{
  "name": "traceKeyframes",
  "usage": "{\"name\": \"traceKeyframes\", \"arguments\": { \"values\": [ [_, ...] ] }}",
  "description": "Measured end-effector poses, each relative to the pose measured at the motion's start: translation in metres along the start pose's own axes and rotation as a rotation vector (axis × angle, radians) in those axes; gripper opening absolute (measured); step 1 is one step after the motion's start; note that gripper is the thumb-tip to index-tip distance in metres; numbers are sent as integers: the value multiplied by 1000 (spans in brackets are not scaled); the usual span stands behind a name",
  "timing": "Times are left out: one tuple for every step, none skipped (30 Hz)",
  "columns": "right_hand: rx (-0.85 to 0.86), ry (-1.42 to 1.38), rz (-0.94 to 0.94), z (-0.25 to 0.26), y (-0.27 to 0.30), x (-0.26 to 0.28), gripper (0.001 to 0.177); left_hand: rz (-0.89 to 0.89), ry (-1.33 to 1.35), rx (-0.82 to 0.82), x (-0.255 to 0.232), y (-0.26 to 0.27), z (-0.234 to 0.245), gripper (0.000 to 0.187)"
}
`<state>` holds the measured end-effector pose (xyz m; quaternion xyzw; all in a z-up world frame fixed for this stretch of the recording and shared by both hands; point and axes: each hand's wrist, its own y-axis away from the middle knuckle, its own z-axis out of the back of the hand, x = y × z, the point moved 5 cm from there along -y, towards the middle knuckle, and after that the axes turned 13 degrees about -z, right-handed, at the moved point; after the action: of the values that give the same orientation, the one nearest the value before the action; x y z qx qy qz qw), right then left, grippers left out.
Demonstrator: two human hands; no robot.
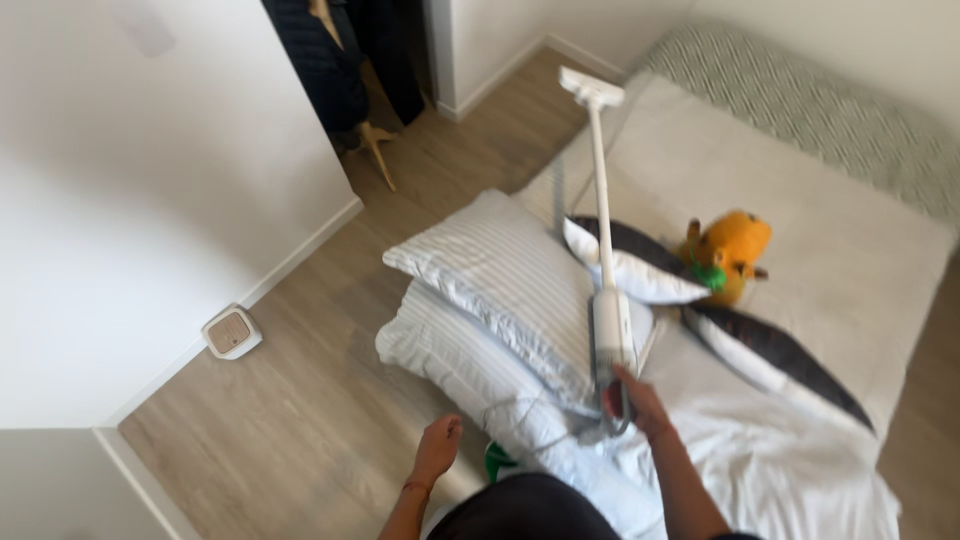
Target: The person vacuums the floor of a bedroom using a handheld vacuum cleaner, moving across the area around the bed and nightstands. The person also pushes a small bedside table to clean the floor underneath it.
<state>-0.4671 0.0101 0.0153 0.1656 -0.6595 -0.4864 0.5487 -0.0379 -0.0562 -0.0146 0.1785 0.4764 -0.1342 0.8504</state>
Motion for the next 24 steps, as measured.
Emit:
{"name": "traceKeyframes", "arguments": {
  "values": [
    [140,-132,-97,-9,-5,0,63,1,6,-22,-1,-4,2,30],
    [146,-112,-88,-15,-9,3,63,20,5,-44,0,-4,2,28],
    [72,-159,-73,-19,-11,1,58,40,6,-66,0,-8,0,27],
    [-2,-203,-78,-17,-7,-9,54,60,14,-79,2,-4,-3,27],
    [5,-180,-87,-17,-4,-14,54,73,31,-81,4,-1,-4,25],
    [28,-238,-65,-22,-5,-11,57,84,43,-97,7,-1,-1,24],
    [50,-297,-44,-28,-5,-11,60,102,47,-123,10,1,2,24],
    [72,-263,-43,-35,-4,-9,60,75,40,-135,9,1,3,23],
    [69,-301,-75,-42,-2,-12,62,49,32,-148,9,1,3,22],
    [64,-340,-104,-49,-2,-12,65,63,39,-182,11,-4,5,22],
    [84,-308,-101,-58,-1,-9,65,-24,40,-154,9,-13,5,21],
    [92,-317,-118,-68,2,-10,66,-101,37,-131,8,-15,5,19],
    [100,-325,-135,-78,3,-9,67,-182,45,-145,5,-24,6,21],
    [125,-280,-155,-89,7,-9,67,-248,48,-157,3,-28,5,23],
    [159,-268,-172,-97,9,-4,70,-315,78,-145,-2,-36,1,23],
    [196,-260,-192,-110,13,-1,73,-329,254,-98,-2,-40,-2,32],
    [214,-204,-184,-120,20,5,73,-247,327,-46,-2,-42,-13,35],
    [231,-160,-173,-138,29,9,74,-199,361,40,0,-40,-16,42],
    [225,-89,-165,-157,38,15,72,-277,358,56,-5,-43,-14,48],
    [210,-32,-153,-175,49,20,70,-293,361,149,-4,-42,-12,52],
    [228,-18,-165,-197,60,21,70,-307,365,243,-1,-38,-10,56],
    [204,53,-186,-212,68,24,68,-311,374,299,0,-34,-8,61],
    [181,125,-206,-230,77,24,67,-315,384,356,2,-26,-6,65],
    [189,133,-208,-250,86,22,67,-309,383,346,7,-18,1,65]
  ]
}}
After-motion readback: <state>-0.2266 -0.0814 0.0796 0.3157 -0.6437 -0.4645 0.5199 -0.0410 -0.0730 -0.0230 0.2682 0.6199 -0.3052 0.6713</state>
